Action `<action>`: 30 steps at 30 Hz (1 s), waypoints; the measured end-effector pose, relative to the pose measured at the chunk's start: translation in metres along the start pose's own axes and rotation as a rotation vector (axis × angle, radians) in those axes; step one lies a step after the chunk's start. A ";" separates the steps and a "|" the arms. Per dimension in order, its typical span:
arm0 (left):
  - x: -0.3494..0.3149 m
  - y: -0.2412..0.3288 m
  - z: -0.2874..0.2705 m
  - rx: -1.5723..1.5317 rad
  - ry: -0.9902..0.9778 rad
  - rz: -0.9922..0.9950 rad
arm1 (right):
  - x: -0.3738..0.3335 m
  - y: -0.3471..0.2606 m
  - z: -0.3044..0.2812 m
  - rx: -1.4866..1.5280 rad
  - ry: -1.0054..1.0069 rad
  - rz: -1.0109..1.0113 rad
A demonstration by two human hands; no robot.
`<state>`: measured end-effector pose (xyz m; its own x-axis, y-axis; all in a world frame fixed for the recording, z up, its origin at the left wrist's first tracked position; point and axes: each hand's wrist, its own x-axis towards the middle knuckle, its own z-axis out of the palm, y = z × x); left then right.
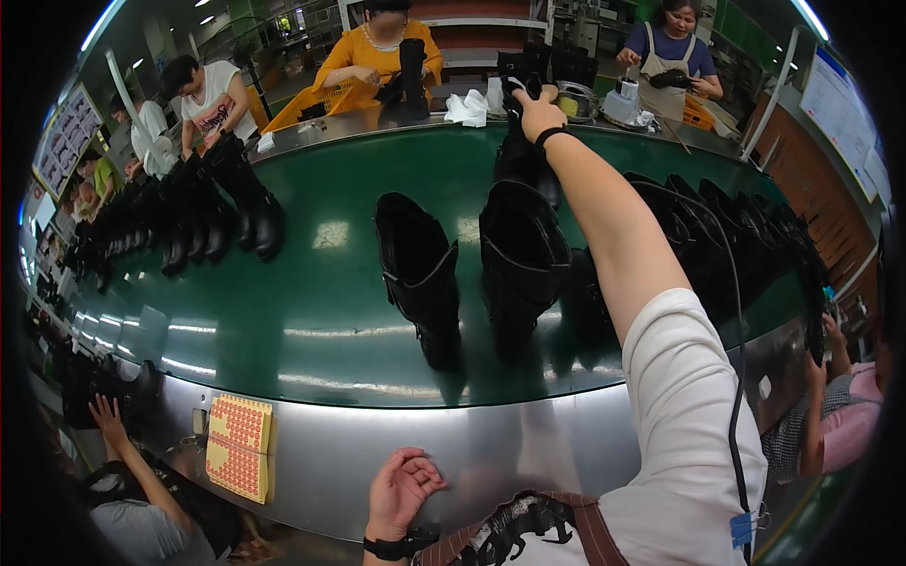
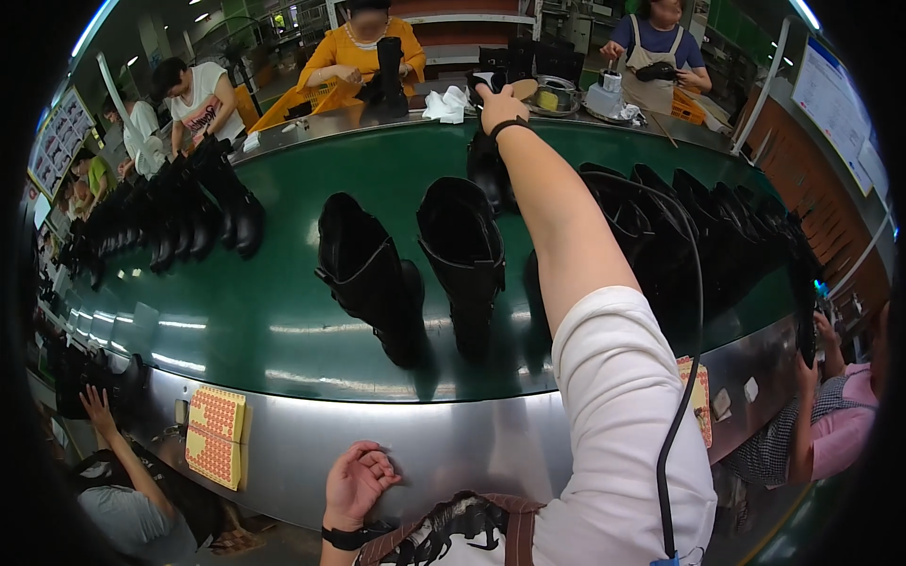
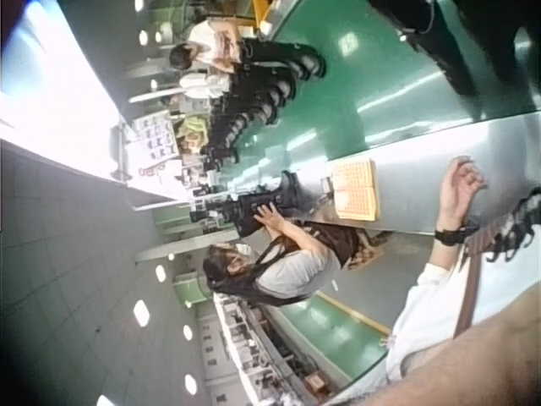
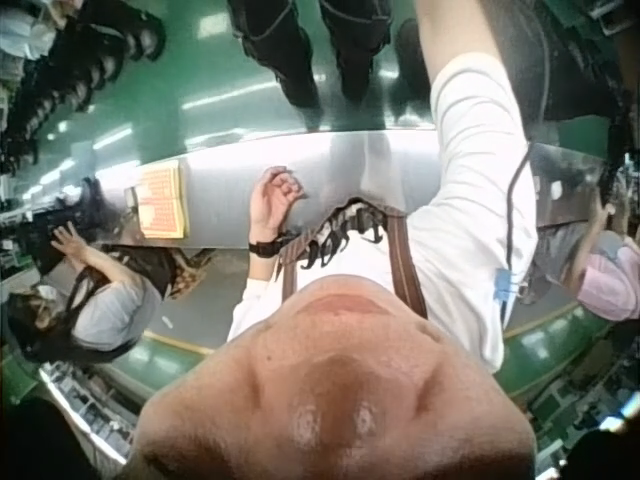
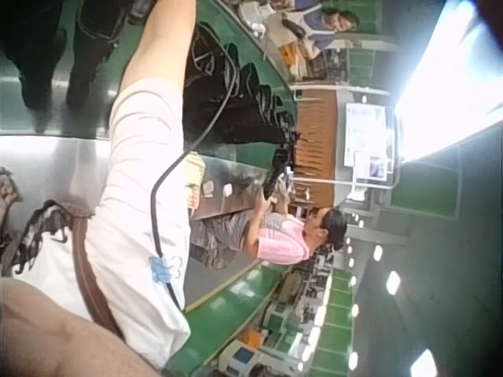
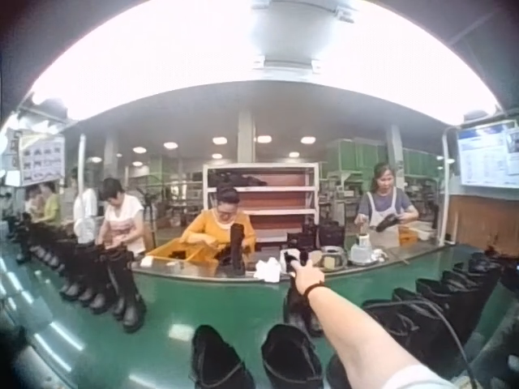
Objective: Inspecting and cleaning finished boots on a factory production line.
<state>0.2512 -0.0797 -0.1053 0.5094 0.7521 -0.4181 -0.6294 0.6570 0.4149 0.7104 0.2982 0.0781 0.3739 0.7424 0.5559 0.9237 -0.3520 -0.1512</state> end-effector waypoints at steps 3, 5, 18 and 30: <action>0.001 0.003 0.001 0.007 -0.003 -0.025 | 0.009 0.007 0.035 -0.079 -0.022 -0.046; 0.000 0.004 0.002 0.016 0.012 -0.034 | 0.026 0.007 0.036 -0.135 -0.060 0.021; 0.003 0.001 -0.002 0.136 0.002 -0.003 | -0.006 0.021 -0.238 -0.220 -0.168 -0.268; 0.005 -0.006 -0.008 0.172 -0.035 0.088 | -0.217 0.120 -0.289 -0.096 -0.656 -0.147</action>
<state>0.2530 -0.0808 -0.1160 0.4785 0.8067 -0.3469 -0.5647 0.5852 0.5820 0.7160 -0.0701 0.1755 0.2465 0.9678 -0.0506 0.9685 -0.2479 -0.0219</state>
